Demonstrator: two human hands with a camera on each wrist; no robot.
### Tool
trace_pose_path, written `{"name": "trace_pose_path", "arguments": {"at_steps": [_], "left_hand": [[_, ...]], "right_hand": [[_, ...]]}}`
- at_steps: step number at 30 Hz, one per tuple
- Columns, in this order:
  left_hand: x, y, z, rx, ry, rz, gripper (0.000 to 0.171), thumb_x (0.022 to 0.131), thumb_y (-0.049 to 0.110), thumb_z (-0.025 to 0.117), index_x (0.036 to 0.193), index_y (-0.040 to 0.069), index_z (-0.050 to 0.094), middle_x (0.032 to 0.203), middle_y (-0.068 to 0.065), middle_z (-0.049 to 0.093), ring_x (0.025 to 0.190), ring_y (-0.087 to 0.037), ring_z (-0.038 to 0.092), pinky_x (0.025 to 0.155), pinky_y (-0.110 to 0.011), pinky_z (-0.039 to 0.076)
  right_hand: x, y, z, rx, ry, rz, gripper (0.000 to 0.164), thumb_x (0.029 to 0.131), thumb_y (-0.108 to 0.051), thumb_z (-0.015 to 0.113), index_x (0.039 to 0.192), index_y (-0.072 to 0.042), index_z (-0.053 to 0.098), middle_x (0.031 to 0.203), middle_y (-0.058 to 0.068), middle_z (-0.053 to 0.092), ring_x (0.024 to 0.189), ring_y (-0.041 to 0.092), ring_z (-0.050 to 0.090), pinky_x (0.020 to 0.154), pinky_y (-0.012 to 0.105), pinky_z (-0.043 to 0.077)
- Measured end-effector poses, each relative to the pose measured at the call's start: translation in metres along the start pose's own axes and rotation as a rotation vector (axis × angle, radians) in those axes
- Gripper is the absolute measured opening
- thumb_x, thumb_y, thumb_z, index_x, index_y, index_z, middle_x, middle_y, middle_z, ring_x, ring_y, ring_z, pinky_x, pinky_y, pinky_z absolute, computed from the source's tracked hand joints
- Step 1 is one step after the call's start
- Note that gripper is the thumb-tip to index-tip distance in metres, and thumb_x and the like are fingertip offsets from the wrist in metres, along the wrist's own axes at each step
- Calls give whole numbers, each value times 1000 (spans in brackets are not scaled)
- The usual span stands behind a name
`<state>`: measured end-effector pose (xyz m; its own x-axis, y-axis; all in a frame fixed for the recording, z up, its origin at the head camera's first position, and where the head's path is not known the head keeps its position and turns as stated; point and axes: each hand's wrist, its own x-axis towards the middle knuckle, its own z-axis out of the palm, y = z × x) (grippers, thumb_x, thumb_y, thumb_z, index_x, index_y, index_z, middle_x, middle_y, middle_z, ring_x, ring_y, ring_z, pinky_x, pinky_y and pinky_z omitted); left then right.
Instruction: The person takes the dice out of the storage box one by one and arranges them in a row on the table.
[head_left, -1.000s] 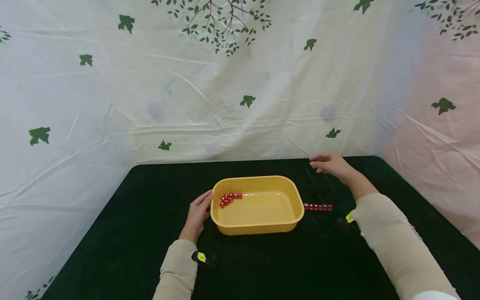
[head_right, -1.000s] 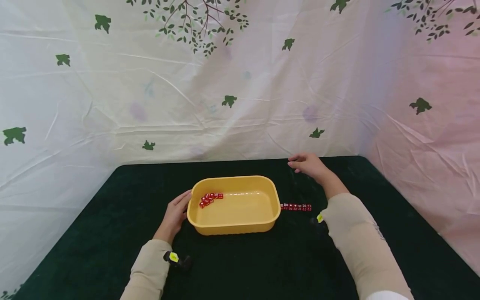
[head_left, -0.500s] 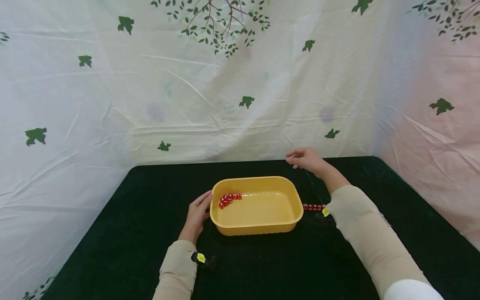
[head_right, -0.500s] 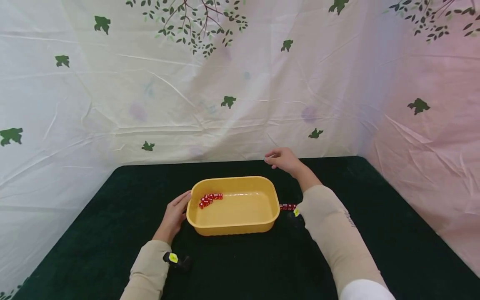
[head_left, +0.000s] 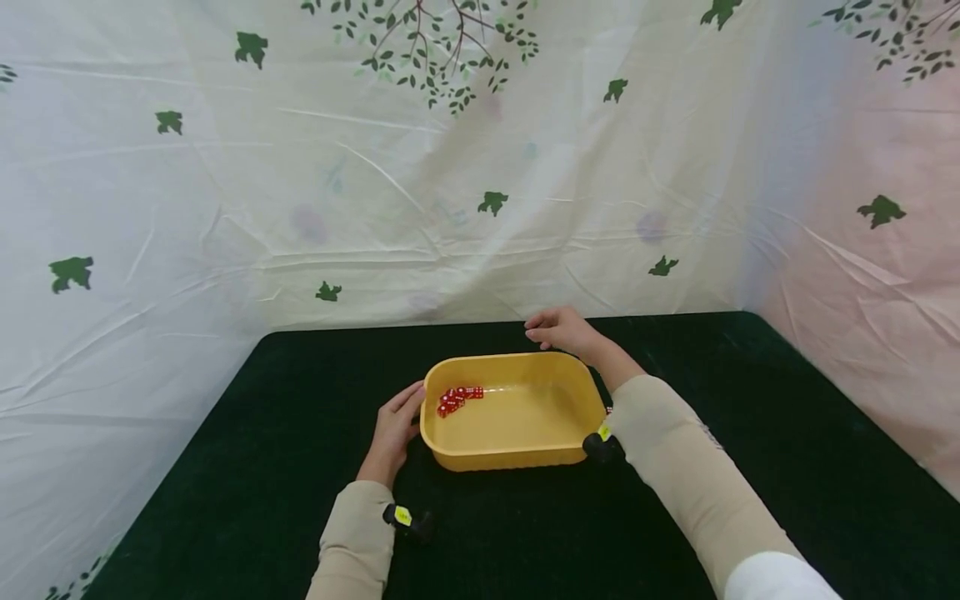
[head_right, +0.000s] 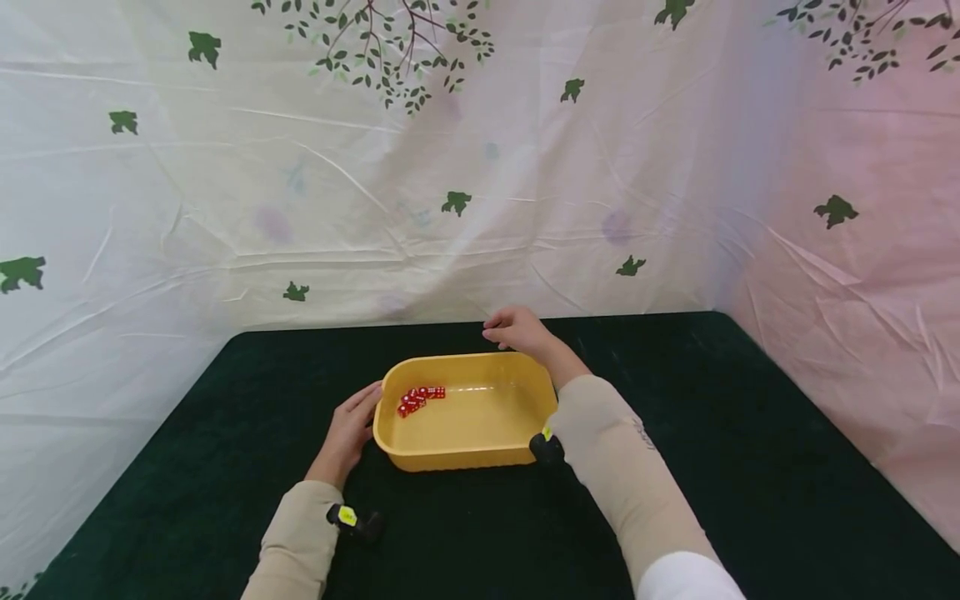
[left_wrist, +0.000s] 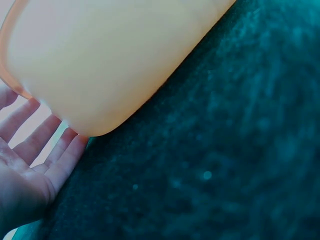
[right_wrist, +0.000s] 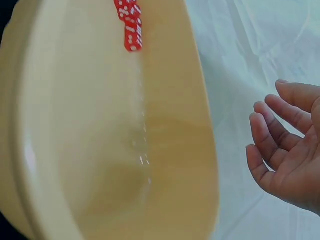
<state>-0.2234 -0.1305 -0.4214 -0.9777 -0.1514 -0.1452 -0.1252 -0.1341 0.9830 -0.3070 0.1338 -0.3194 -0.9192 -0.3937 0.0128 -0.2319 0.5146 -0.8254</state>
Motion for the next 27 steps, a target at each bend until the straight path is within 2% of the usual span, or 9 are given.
{"name": "trace_pose_path", "arguments": {"at_steps": [8, 14, 21, 27], "left_hand": [[-1, 1, 0, 4, 16, -6, 46, 82, 40, 55, 119, 13, 51, 122, -6, 45, 105, -22, 45, 83, -38, 42], [-1, 2, 0, -1, 3, -5, 45, 82, 39, 54, 119, 13, 51, 123, -6, 45, 106, -22, 45, 83, -38, 42], [-1, 3, 0, -5, 7, -13, 47, 81, 41, 56, 118, 13, 51, 122, -6, 45, 105, -22, 46, 83, -37, 42], [-1, 4, 0, -7, 8, -16, 45, 82, 39, 55, 119, 13, 51, 122, -7, 45, 106, -23, 45, 83, -38, 42]], "right_hand": [[10, -1, 28, 77, -22, 7, 25, 84, -13, 57, 104, 1, 57, 97, 13, 57, 82, 29, 53, 77, 38, 44], [12, -1, 47, 104, -18, 7, 22, 82, -13, 58, 100, 1, 59, 92, 11, 58, 84, 26, 53, 75, 37, 46], [14, -4, 63, 165, -45, 39, 22, 82, -10, 58, 100, 3, 59, 92, 12, 58, 85, 27, 53, 77, 40, 44], [14, -6, 75, 168, -59, 61, 20, 81, -8, 59, 99, 2, 60, 88, 10, 58, 79, 28, 53, 76, 40, 45]]}}
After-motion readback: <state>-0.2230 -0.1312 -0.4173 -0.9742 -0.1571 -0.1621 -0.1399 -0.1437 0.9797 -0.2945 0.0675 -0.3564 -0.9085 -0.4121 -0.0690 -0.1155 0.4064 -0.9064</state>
